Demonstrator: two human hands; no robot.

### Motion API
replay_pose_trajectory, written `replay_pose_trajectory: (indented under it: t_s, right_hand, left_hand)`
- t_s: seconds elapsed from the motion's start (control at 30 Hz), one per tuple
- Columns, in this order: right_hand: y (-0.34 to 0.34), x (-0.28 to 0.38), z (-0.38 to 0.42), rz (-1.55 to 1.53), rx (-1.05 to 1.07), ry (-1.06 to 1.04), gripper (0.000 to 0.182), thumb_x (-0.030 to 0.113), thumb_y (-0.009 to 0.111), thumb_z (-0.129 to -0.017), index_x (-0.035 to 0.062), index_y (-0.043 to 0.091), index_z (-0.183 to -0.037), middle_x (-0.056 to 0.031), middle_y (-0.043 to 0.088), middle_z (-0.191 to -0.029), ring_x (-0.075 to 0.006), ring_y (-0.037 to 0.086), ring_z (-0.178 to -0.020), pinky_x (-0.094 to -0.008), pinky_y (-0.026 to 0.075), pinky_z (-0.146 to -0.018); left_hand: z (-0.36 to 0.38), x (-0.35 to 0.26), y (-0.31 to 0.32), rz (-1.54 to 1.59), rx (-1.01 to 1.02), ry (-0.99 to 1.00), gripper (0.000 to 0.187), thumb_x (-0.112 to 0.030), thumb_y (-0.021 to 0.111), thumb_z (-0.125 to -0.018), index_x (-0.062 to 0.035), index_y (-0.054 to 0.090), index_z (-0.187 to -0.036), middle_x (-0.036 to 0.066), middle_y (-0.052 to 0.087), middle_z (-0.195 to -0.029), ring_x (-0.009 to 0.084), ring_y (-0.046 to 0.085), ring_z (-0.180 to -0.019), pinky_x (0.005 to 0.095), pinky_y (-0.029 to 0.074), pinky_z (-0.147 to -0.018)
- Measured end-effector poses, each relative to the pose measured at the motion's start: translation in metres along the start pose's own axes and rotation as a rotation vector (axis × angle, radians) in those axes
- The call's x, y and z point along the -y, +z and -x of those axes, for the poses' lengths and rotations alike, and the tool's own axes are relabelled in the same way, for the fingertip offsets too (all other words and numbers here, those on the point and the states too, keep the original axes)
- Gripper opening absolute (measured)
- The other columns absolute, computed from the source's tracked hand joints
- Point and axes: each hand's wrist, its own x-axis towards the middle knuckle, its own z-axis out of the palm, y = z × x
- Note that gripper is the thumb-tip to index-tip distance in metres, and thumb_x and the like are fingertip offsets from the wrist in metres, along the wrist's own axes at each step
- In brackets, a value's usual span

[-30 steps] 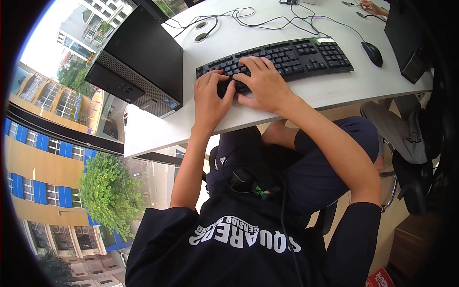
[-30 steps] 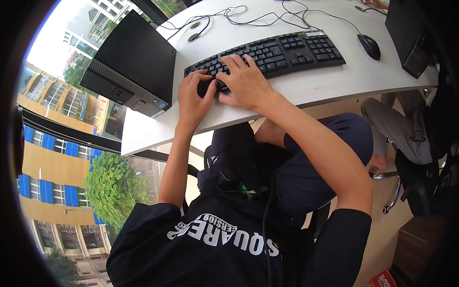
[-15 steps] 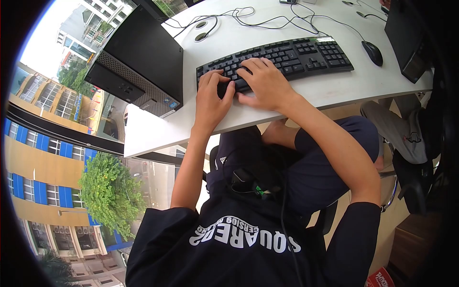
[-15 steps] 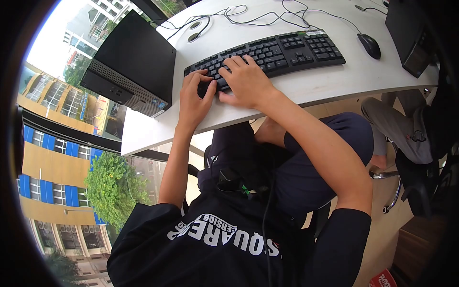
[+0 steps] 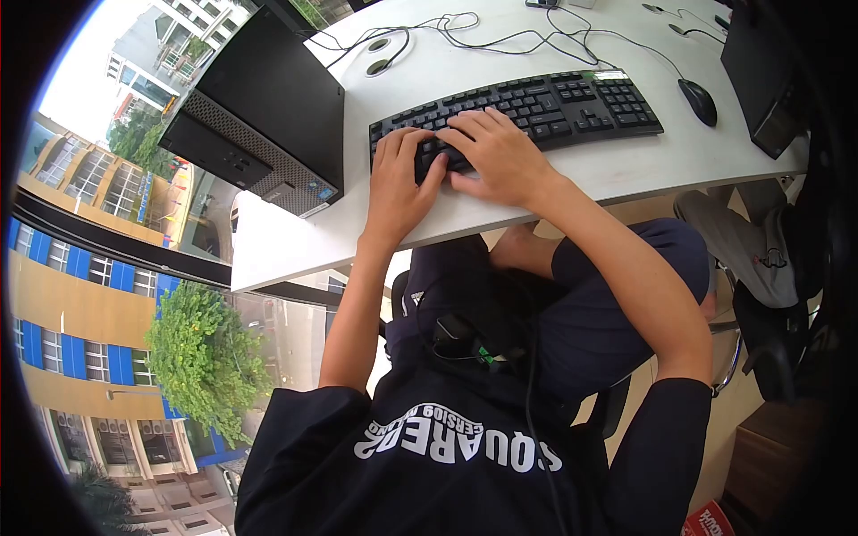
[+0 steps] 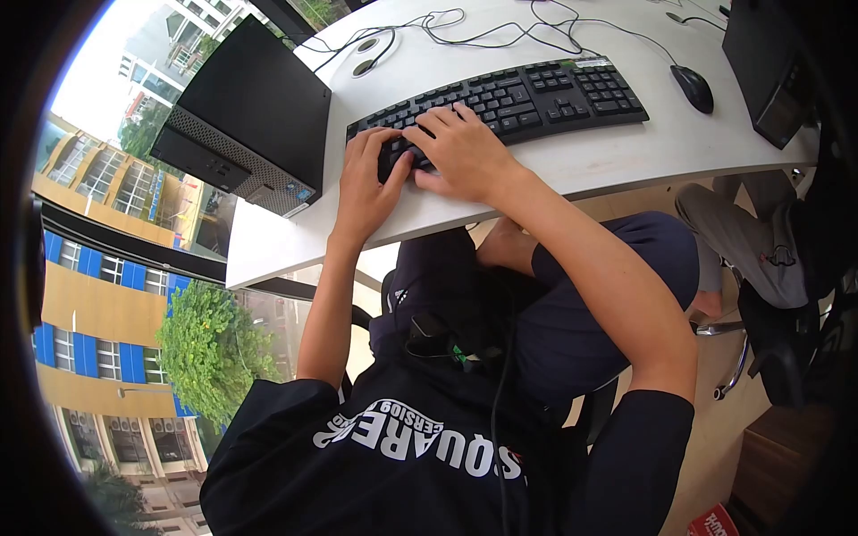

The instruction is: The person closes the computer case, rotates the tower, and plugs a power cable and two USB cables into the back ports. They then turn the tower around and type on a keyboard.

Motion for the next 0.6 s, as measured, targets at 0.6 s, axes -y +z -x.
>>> replay_pose_trajectory:
  t_s: [0.6]
  right_hand:
    - [-0.0051, -0.0026, -0.0022, -0.008, 0.087, 0.003, 0.052, 0.037, 0.074, -0.089, 0.0038, 0.066, -0.129, -0.0193, 0.065, -0.137, -0.0355, 0.059, -0.133, -0.0507, 0.043, -0.114]
  left_hand:
    - [0.0019, 0.0018, 0.0022, 0.03, -0.002, -0.039, 0.029, -0.017, 0.076, -0.096, 0.0002, 0.07, -0.119, 0.019, 0.067, -0.128, 0.0383, 0.061, -0.123, 0.0451, 0.049, -0.106]
